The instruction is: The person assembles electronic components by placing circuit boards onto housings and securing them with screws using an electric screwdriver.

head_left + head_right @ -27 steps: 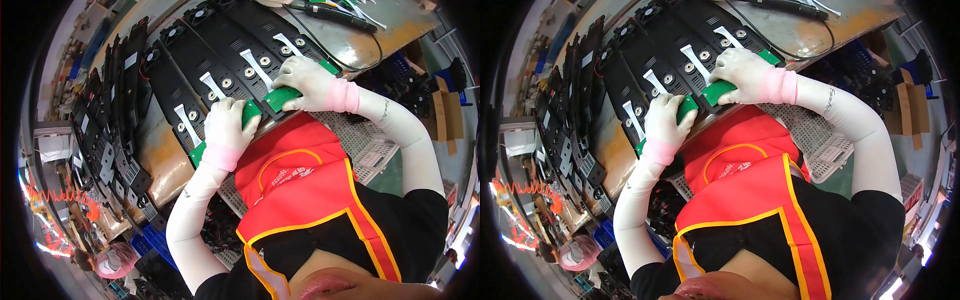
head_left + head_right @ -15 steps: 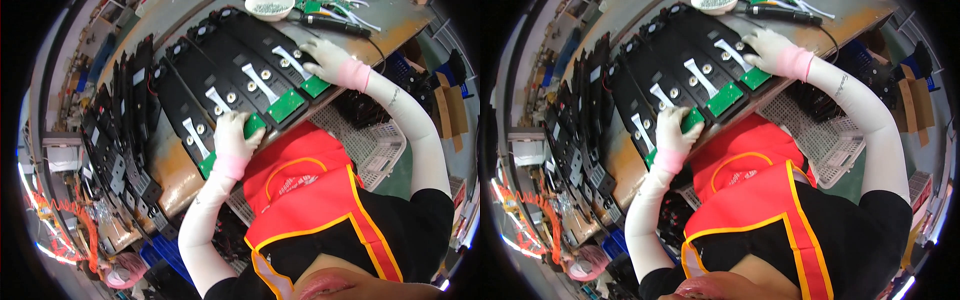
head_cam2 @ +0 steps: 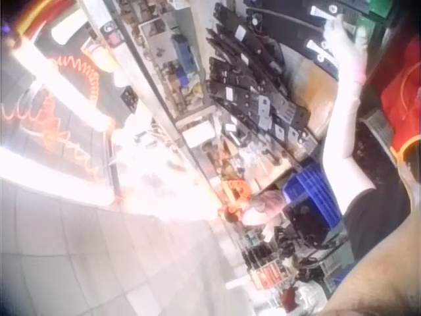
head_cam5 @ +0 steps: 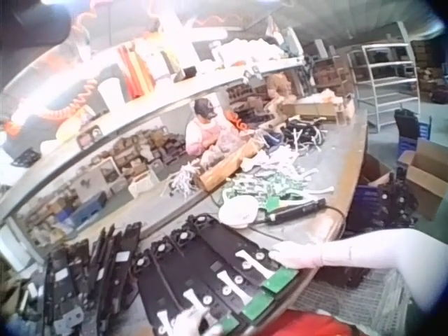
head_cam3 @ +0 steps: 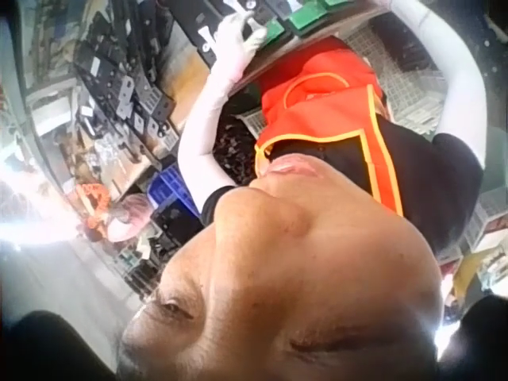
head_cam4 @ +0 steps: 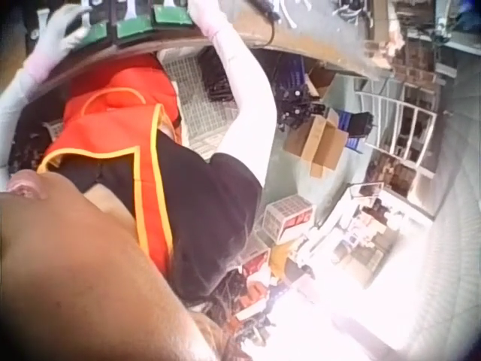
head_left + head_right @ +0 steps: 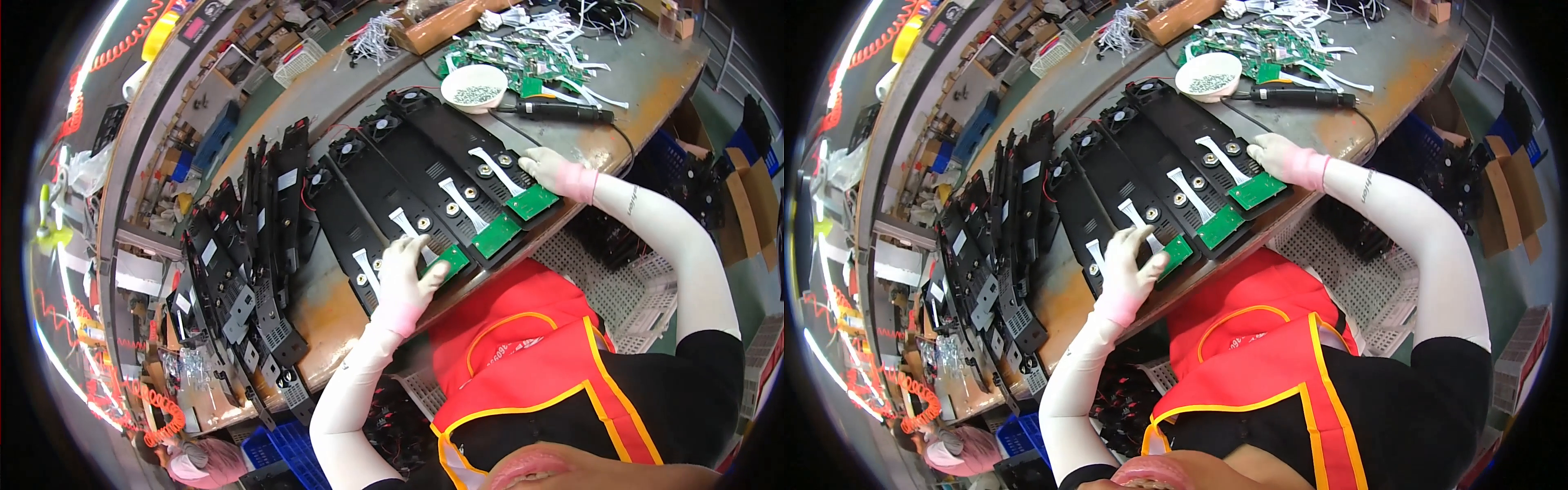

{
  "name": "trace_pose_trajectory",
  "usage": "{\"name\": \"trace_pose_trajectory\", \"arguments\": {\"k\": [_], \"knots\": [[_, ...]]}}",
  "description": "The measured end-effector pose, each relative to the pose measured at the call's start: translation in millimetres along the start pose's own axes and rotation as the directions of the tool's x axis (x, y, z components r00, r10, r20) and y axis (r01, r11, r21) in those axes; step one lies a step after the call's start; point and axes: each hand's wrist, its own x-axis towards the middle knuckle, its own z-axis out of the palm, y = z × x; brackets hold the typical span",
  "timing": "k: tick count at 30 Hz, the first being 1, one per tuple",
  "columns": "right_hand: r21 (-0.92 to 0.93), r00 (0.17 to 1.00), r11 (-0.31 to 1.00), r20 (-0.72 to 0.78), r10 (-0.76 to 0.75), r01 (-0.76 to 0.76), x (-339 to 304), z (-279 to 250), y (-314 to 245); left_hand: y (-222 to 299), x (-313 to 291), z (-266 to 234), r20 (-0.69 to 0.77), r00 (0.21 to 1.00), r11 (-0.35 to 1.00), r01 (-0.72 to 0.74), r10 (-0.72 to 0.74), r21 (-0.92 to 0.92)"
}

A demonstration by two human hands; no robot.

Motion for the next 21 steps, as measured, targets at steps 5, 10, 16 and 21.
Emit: {"name": "trace_pose_trajectory", "arguments": {"k": [5,10,16,21], "knots": [[-0.155,0.975,0.973,-0.115,-0.191,0.172,4.1,18.8,-10.2,-48.8,6.2,-14.1,-0.221,0.962,0.975,0.191,-0.163,0.112],[-0.121,0.965,0.967,-0.114,-0.236,0.223,13.2,41.3,-27.8,-96.0,4.3,-27.7,-0.355,0.887,0.910,0.375,-0.296,0.177],[-0.534,0.980,0.823,0.141,-0.140,0.195,2.1,13.3,-68.7,-79.5,5.6,-25.9,-0.302,0.914,0.940,0.319,-0.271,0.123],[0.193,0.937,0.977,0.350,0.017,-0.090,49.2,22.3,-76.2,-65.5,54.2,-6.4,-0.045,0.853,0.789,0.458,-0.519,-0.410]]}}
